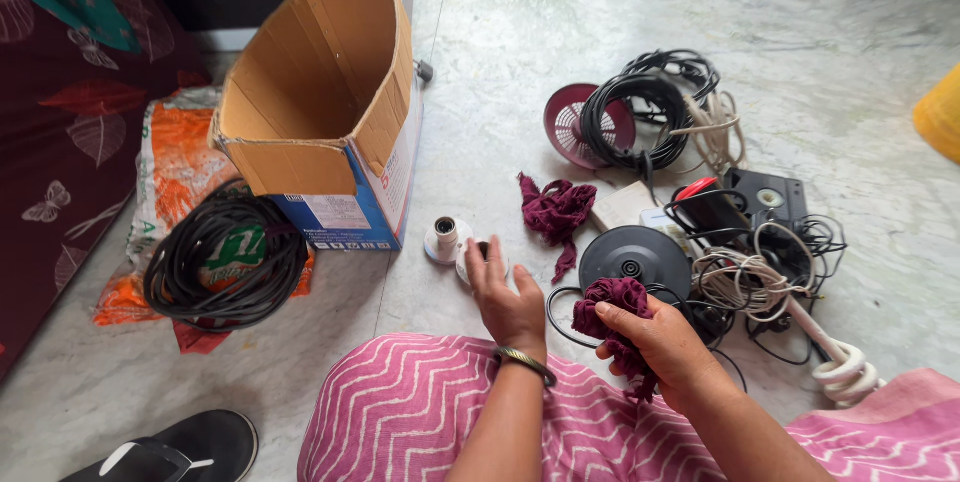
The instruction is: The person wipes different electrical parts, including a light bulb socket and a fan component, with a cloth while sitting on the floor.
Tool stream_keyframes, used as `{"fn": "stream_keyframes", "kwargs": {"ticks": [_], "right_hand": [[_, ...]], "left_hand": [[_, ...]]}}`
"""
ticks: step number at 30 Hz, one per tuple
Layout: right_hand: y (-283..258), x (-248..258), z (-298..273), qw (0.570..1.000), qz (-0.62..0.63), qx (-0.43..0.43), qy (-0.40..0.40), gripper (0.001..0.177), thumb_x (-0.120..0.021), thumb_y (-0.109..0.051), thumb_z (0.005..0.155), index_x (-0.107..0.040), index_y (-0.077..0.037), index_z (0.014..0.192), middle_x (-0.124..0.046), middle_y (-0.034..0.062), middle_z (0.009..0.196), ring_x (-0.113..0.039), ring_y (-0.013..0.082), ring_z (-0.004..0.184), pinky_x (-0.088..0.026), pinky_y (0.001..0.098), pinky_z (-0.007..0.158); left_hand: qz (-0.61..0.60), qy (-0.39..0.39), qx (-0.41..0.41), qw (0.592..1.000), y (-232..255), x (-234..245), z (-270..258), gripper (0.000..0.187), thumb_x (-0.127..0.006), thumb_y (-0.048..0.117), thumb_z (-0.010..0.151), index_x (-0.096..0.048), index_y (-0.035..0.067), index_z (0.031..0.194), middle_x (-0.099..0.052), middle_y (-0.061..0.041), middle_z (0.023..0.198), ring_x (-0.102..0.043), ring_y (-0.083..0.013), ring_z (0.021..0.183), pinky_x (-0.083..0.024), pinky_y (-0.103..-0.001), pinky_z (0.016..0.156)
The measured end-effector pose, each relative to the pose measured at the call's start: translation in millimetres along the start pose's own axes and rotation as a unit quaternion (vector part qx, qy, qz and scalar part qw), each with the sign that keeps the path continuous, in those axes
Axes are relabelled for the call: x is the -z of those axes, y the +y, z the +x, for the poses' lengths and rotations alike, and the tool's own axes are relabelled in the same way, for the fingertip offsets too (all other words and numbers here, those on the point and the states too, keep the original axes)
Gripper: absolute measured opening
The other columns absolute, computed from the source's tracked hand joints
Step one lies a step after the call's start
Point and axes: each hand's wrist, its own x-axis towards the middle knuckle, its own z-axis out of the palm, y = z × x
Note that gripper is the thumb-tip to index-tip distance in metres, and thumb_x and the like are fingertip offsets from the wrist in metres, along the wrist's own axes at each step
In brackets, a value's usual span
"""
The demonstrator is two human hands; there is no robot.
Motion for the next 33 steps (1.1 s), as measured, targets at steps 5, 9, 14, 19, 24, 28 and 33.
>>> {"fn": "stream_keyframes", "kwargs": {"ticks": [5, 9, 14, 19, 24, 28, 33], "right_hand": [[-10.1, 11.8, -27.6, 0.992, 0.056, 0.071, 0.088, 0.029, -0.07, -0.026, 0.091, -0.07, -0.004, 0.111, -0.075, 0.0096, 0.095, -0.069, 0.0196, 0.072, -0.053, 0.0347, 0.056], [-32.2, 24.5, -74.5, 0.948, 0.171, 0.232, 0.136, 0.028, -0.062, -0.03, 0.099, -0.068, -0.008, 0.116, -0.073, 0.0034, 0.101, -0.069, 0.0142, 0.083, -0.058, 0.0318, 0.069], [-52.5, 15.5, -144.6, 0.924, 0.227, 0.288, 0.103, 0.03, -0.061, -0.035, 0.1, -0.067, -0.011, 0.117, -0.071, 0.0004, 0.1, -0.067, 0.0119, 0.085, -0.055, 0.0305, 0.074], [-72.3, 4.8, -205.7, 0.952, 0.131, 0.274, 0.046, 0.032, -0.067, -0.036, 0.101, -0.066, -0.008, 0.117, -0.066, 0.0037, 0.101, -0.062, 0.0142, 0.088, -0.051, 0.0321, 0.075], [-95.1, 22.8, -269.7, 0.952, -0.046, 0.301, -0.038, 0.048, -0.053, -0.039, 0.1, -0.058, -0.028, 0.147, -0.064, 0.0117, 0.129, -0.06, 0.0166, 0.114, -0.052, 0.0295, 0.088], [-108.7, 33.4, -294.1, 0.795, -0.233, 0.549, -0.106, 0.072, -0.057, 0.005, 0.092, -0.05, -0.016, 0.16, -0.029, 0.0143, 0.171, -0.032, 0.0247, 0.154, -0.037, 0.0389, 0.114], [-112.4, 37.1, -315.4, 0.797, -0.34, 0.491, 0.091, 0.086, -0.063, 0.012, 0.076, -0.048, -0.026, 0.152, -0.032, 0.0084, 0.166, -0.049, 0.0184, 0.134, -0.055, 0.0273, 0.092]], "left_hand": [[-0.187, -0.116, -0.145, 0.965, 70.9, 63.5, -20.6, 0.044, -0.052, 0.029, 0.109, -0.058, 0.004, 0.145, -0.061, -0.02, 0.148, -0.06, -0.032, 0.136, -0.05, -0.039, 0.11], [-0.206, -0.369, -0.082, 0.903, 118.8, 124.9, -50.7, 0.054, -0.053, 0.044, 0.102, -0.057, 0.014, 0.147, -0.078, -0.01, 0.11, -0.078, -0.0216, 0.09, -0.06, -0.033, 0.078], [-0.255, -0.481, -0.078, 0.835, 180.3, 179.2, -70.0, 0.068, -0.065, 0.04, 0.096, -0.04, 0.014, 0.154, -0.079, -0.009, 0.096, -0.077, -0.0188, 0.072, -0.06, -0.032, 0.067], [-0.247, -0.358, -0.155, 0.887, 241.1, 199.9, -65.3, 0.02, -0.066, 0.012, 0.091, -0.069, 0.0, 0.106, -0.078, -0.011, 0.081, -0.076, -0.0149, 0.065, -0.062, -0.031, 0.061], [-0.315, -0.451, 0.042, 0.834, 278.6, 216.1, -37.7, 0.018, -0.066, 0.013, 0.09, -0.068, 0.0, 0.103, -0.074, -0.012, 0.078, -0.071, -0.0218, 0.058, -0.059, -0.038, 0.051], [-0.333, -0.557, 0.113, 0.753, 302.2, 218.9, -19.4, 0.022, -0.065, 0.017, 0.089, -0.068, 0.007, 0.108, -0.075, -0.01, 0.086, -0.074, -0.0214, 0.066, -0.061, -0.037, 0.059], [-0.318, -0.613, 0.079, 0.719, 324.4, 202.5, -27.0, 0.028, -0.065, 0.018, 0.09, -0.067, 0.004, 0.113, -0.076, -0.011, 0.097, -0.076, -0.0235, 0.077, -0.064, -0.04, 0.068]]}}
